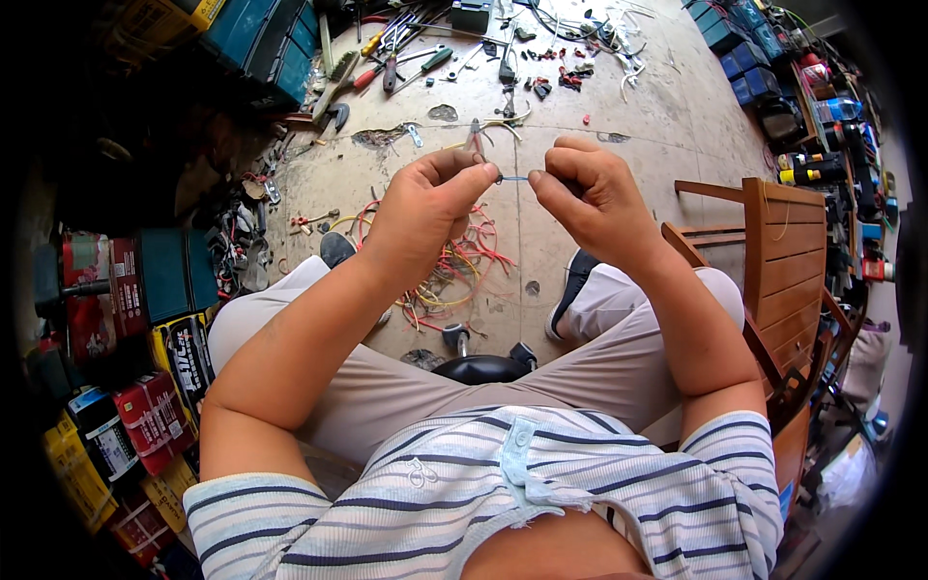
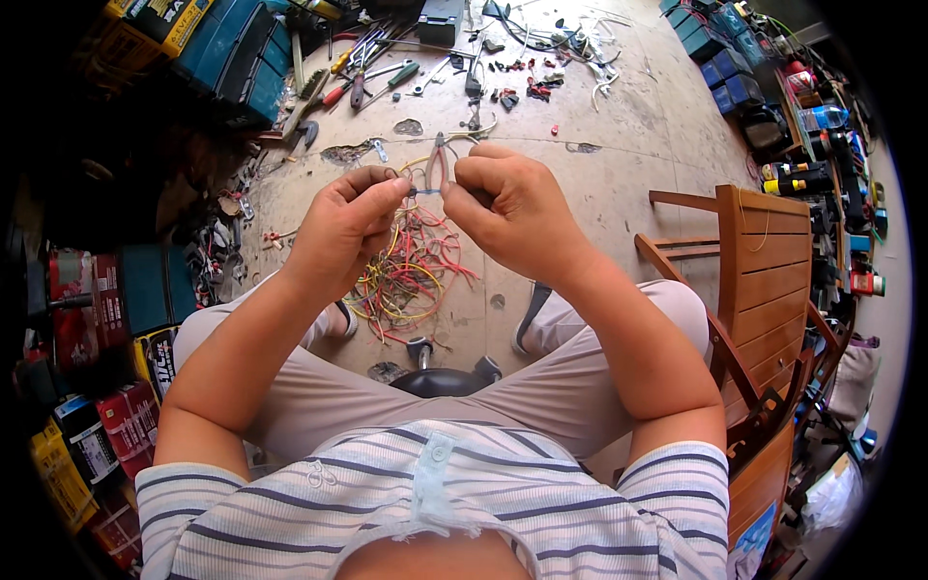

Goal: The person sits cross-legged in a cluttered workshop, manipulating a small electronic component with wires. They repeatedly twist and adjust the wires and the component with their hands, occasionally picking up and putting down small tools or parts from the floor.

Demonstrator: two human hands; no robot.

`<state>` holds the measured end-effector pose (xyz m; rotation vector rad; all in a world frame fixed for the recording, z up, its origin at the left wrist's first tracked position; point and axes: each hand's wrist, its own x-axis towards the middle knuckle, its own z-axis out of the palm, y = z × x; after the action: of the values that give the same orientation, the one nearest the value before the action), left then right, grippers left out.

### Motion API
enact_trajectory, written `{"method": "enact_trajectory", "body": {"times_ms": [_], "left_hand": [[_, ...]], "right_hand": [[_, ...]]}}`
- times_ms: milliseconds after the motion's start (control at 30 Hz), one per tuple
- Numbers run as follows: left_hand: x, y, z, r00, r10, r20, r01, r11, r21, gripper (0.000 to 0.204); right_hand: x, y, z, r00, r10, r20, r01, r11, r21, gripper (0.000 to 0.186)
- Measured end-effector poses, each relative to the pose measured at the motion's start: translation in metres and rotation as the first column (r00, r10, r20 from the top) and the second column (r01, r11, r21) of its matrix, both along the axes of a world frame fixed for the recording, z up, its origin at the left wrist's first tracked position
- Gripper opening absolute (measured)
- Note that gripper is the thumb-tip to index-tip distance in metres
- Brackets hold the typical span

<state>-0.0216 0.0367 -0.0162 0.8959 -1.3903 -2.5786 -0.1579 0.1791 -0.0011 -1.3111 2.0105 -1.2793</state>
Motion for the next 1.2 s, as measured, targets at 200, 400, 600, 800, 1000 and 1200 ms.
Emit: {"method": "enact_trajectory", "body": {"times_ms": [200,400,600,800,1000,1200], "left_hand": [[-0.004,0.007,-0.002,0.999,0.034,0.027,-0.03,0.986,-0.163,0.01],[-0.002,0.008,-0.002,0.994,-0.046,0.095,0.049,0.998,-0.026,0.01],[0.007,0.004,0.001,0.997,-0.035,0.063,0.027,0.992,0.126,0.01],[0.005,0.0,0.003,0.997,0.023,0.075,-0.027,0.998,0.049,0.015],[0.002,-0.001,0.004,0.998,0.002,0.065,-0.002,1.0,0.002,0.013],[0.001,0.002,0.007,0.997,-0.015,0.074,0.016,1.0,-0.008,0.012]], "right_hand": [[0.007,-0.003,0.004,0.979,0.007,-0.204,-0.017,0.999,-0.049,0.022],[-0.002,-0.007,0.005,0.911,-0.046,-0.41,0.009,0.996,-0.091,0.022],[-0.018,0.001,0.003,0.937,-0.038,-0.346,0.036,0.999,-0.014,0.021],[-0.018,0.002,0.001,0.94,-0.032,-0.341,0.01,0.998,-0.065,0.011],[-0.009,0.0,0.004,0.992,0.073,-0.099,-0.071,0.997,0.021,0.011],[-0.008,0.002,-0.004,0.972,0.021,0.235,-0.023,1.0,0.006,0.014]]}}
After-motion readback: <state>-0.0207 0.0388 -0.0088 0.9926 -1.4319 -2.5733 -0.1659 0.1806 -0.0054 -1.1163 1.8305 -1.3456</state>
